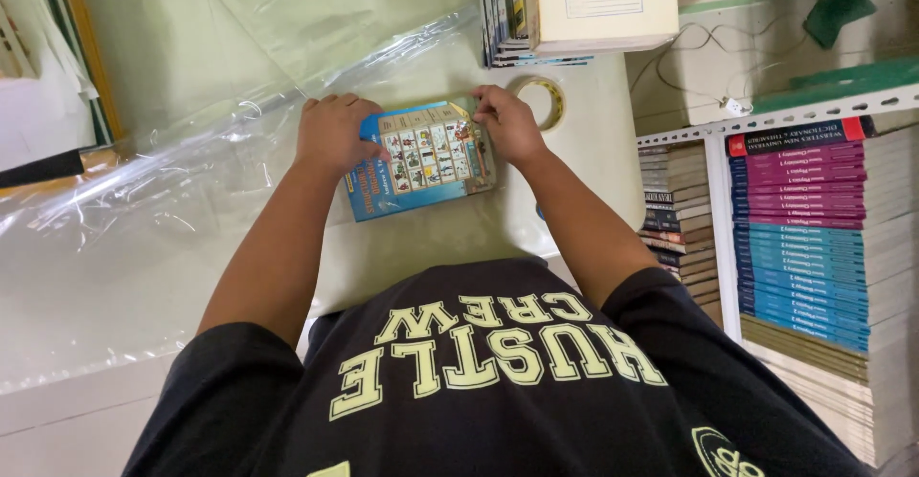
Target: Wrapping a textbook in clear plastic film.
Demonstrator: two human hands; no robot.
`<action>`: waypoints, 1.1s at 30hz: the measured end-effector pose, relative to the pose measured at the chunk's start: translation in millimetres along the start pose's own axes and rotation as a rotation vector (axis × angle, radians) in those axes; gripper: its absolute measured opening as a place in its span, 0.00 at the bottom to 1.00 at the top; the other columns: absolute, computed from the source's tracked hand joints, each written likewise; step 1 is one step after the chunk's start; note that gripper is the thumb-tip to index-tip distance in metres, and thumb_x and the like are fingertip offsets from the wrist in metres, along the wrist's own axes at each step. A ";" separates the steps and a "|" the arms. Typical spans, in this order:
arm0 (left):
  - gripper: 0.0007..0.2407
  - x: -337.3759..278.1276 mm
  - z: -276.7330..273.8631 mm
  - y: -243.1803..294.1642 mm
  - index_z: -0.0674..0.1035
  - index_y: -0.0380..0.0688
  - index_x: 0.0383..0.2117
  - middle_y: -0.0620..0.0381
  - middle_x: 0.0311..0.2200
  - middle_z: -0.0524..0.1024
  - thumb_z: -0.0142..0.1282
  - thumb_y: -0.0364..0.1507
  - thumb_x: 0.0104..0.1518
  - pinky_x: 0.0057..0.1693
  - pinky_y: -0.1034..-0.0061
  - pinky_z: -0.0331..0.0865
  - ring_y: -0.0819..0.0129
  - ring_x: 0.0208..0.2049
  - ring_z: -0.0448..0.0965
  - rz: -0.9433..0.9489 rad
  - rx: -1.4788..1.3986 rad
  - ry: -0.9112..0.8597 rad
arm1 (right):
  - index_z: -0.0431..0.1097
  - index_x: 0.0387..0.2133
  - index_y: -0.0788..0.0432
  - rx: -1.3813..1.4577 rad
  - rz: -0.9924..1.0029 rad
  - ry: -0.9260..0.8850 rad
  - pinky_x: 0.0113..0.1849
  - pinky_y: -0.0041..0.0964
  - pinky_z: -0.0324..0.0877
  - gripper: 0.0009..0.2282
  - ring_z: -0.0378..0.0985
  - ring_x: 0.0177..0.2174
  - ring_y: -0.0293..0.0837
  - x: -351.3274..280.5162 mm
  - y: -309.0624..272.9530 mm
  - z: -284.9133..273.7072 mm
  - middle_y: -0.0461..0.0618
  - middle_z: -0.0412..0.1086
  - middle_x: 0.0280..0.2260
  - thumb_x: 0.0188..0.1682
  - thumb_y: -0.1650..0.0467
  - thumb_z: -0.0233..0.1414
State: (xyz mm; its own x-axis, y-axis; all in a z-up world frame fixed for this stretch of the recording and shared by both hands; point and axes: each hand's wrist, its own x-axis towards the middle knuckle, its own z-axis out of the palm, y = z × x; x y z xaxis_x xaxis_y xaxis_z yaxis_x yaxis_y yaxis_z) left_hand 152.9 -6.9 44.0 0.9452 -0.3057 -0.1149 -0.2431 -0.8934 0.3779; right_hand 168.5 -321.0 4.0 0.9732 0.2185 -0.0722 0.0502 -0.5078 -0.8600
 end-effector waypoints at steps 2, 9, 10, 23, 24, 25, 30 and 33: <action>0.27 0.6 0.1 -0.6 0.84 0.58 0.42 0.63 0.40 0.80 0.76 0.41 0.28 0.55 0.58 0.63 0.61 0.48 0.76 0.010 -0.014 0.021 | 0.66 0.34 0.64 -0.001 -0.003 0.023 0.45 0.38 0.73 0.06 0.78 0.42 0.47 -1.0 -1.0 2.4 0.52 0.74 0.50 0.48 0.80 0.56; 0.23 7.3 3.5 -5.0 0.84 0.56 0.39 0.62 0.37 0.79 0.77 0.38 0.32 0.53 0.60 0.65 0.60 0.44 0.77 0.015 -0.055 0.017 | 0.66 0.32 0.64 0.030 -0.111 0.130 0.47 0.40 0.72 0.06 0.77 0.43 0.50 -7.2 4.9 4.7 0.54 0.75 0.47 0.47 0.82 0.56; 0.23 6.8 2.5 -6.6 0.84 0.56 0.39 0.62 0.37 0.79 0.77 0.38 0.32 0.53 0.60 0.65 0.60 0.44 0.77 0.012 -0.055 0.016 | 0.66 0.32 0.64 0.031 -0.112 0.127 0.47 0.40 0.72 0.06 0.77 0.43 0.50 -6.3 1.1 4.5 0.54 0.75 0.47 0.47 0.82 0.56; 0.28 -8.4 -0.9 10.3 0.79 0.55 0.54 0.55 0.54 0.76 0.71 0.34 0.40 0.61 0.53 0.60 0.55 0.58 0.70 0.027 -0.052 0.041 | 0.71 0.46 0.57 -0.588 -0.326 -0.193 0.49 0.56 0.61 0.25 0.70 0.49 0.62 5.8 -84.0 41.1 0.58 0.69 0.48 0.34 0.64 0.68; 0.28 -8.9 2.5 10.5 0.78 0.54 0.55 0.54 0.55 0.75 0.70 0.33 0.41 0.62 0.53 0.60 0.55 0.59 0.70 0.036 -0.060 0.045 | 0.70 0.46 0.56 -0.604 -0.232 -0.249 0.49 0.56 0.61 0.27 0.71 0.48 0.60 7.4 -84.8 45.2 0.56 0.71 0.46 0.32 0.63 0.68; 0.28 -8.9 1.6 12.5 0.78 0.54 0.55 0.54 0.55 0.75 0.70 0.33 0.41 0.62 0.53 0.60 0.55 0.59 0.70 0.031 -0.060 0.046 | 0.70 0.46 0.56 -0.604 -0.235 -0.253 0.49 0.56 0.61 0.27 0.71 0.48 0.60 10.0 -79.9 47.4 0.56 0.71 0.46 0.32 0.63 0.68; 0.27 14.1 -1.1 25.5 0.74 0.47 0.58 0.46 0.52 0.76 0.60 0.32 0.46 0.58 0.57 0.66 0.48 0.53 0.74 0.002 -0.246 -0.128 | 0.76 0.30 0.52 -0.594 -0.168 -0.390 0.46 0.55 0.60 0.13 0.76 0.42 0.53 21.4 -84.9 41.0 0.47 0.76 0.33 0.34 0.63 0.68; 0.19 36.9 33.0 11.7 0.78 0.49 0.55 0.45 0.52 0.78 0.53 0.31 0.56 0.57 0.57 0.68 0.46 0.52 0.76 -0.027 -0.286 -0.187 | 0.78 0.23 0.51 -0.554 -0.270 -0.400 0.44 0.52 0.65 0.08 0.77 0.37 0.52 18.9 -74.7 40.5 0.47 0.75 0.29 0.36 0.64 0.67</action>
State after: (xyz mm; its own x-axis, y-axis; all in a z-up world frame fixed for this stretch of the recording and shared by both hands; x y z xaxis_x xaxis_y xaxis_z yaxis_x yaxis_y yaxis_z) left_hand 177.8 -39.5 13.9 0.8877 -0.3618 -0.2847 -0.1222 -0.7814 0.6119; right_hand 174.1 -245.2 46.4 0.7596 0.6294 -0.1638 0.4858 -0.7166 -0.5004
